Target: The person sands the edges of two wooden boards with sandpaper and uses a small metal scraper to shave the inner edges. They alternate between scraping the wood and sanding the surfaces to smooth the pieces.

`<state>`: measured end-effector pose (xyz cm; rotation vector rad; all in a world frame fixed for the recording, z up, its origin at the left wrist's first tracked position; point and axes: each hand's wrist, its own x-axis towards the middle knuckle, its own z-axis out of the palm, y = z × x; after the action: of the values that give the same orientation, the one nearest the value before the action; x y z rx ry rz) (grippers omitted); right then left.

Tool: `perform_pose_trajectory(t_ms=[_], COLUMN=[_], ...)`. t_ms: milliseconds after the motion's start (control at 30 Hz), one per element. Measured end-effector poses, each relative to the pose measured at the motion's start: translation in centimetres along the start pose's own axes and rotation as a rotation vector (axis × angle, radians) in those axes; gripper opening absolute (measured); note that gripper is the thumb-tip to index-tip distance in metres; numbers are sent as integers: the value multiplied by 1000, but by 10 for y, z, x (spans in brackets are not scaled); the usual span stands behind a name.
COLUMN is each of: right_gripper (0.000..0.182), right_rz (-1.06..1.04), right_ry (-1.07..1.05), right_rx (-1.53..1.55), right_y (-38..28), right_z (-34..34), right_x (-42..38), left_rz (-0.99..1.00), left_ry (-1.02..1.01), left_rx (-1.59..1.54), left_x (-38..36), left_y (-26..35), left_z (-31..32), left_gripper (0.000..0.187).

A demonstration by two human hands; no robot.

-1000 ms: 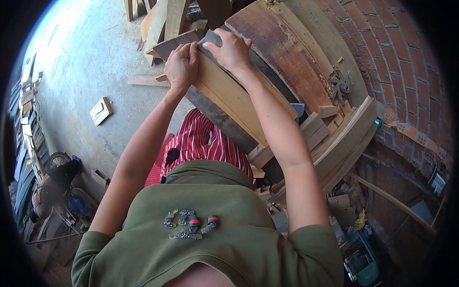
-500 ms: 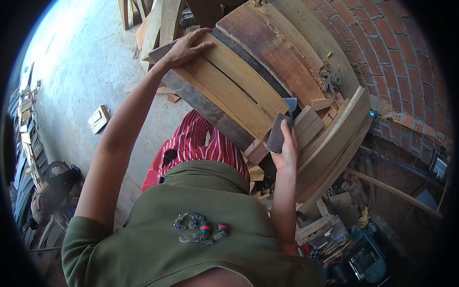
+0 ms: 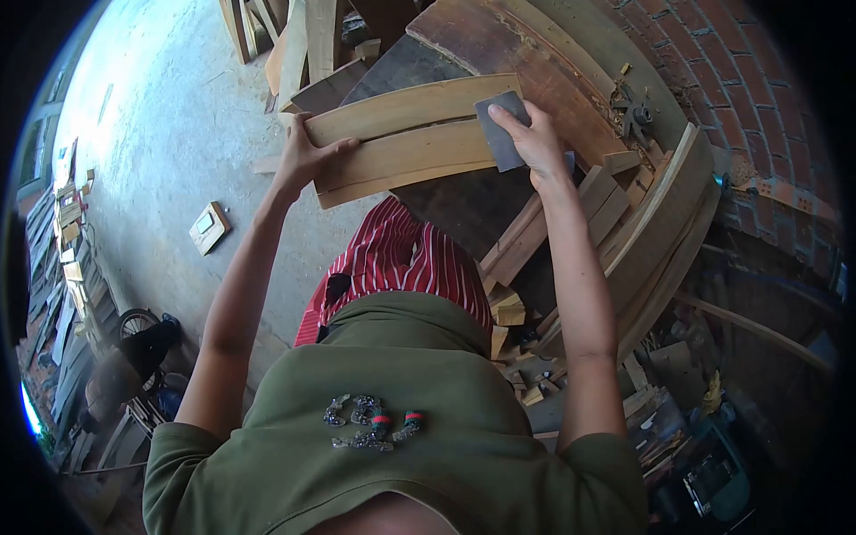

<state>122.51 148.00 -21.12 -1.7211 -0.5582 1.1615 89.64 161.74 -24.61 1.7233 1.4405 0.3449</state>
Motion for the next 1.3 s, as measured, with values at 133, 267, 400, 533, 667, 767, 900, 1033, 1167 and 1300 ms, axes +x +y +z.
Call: perform_pose_trajectory(t_ms=[133,267,400,533,667,767,900,1033,1167,1300], right_gripper=[37,38,48,52,61,63,65,55,49,55], right_rz=[-145,-177,-290,-500,-535,-312,-361,-441,-655,-477], right_ry=[-12,-38,47,66,27,-147,-194,-127,-155,-83], right_rx=[-167,-220,-346,-462,-629,-532,-656,-588,-368,152], right_y=[2,-10,-3,-26,-41,-47,-62,-80,-71,-45], right_z=[13,20,24,38,44,38,39,39,28,-5], right_x=[-1,-3,-2,-2,51,97,116,125,137,106], left_rz=[34,118,38,19,-54,-119,-153,-328,-153,-283], left_ry=[-103,-5,-90,-152,-122,-74,29,-224,-383,-390], left_rx=[-2,177,24,-128,-274,-303,-285,-552,-469,-945], left_x=[5,6,3,-9,-16,-11,-24,-71,-81,-58], left_y=[7,2,7,1,5,6,-2,52,44,81], left_z=[-15,-7,-15,-27,-25,-10,28,52,119,138], left_gripper=[105,100,96,87,87,86,86,67,52,38])
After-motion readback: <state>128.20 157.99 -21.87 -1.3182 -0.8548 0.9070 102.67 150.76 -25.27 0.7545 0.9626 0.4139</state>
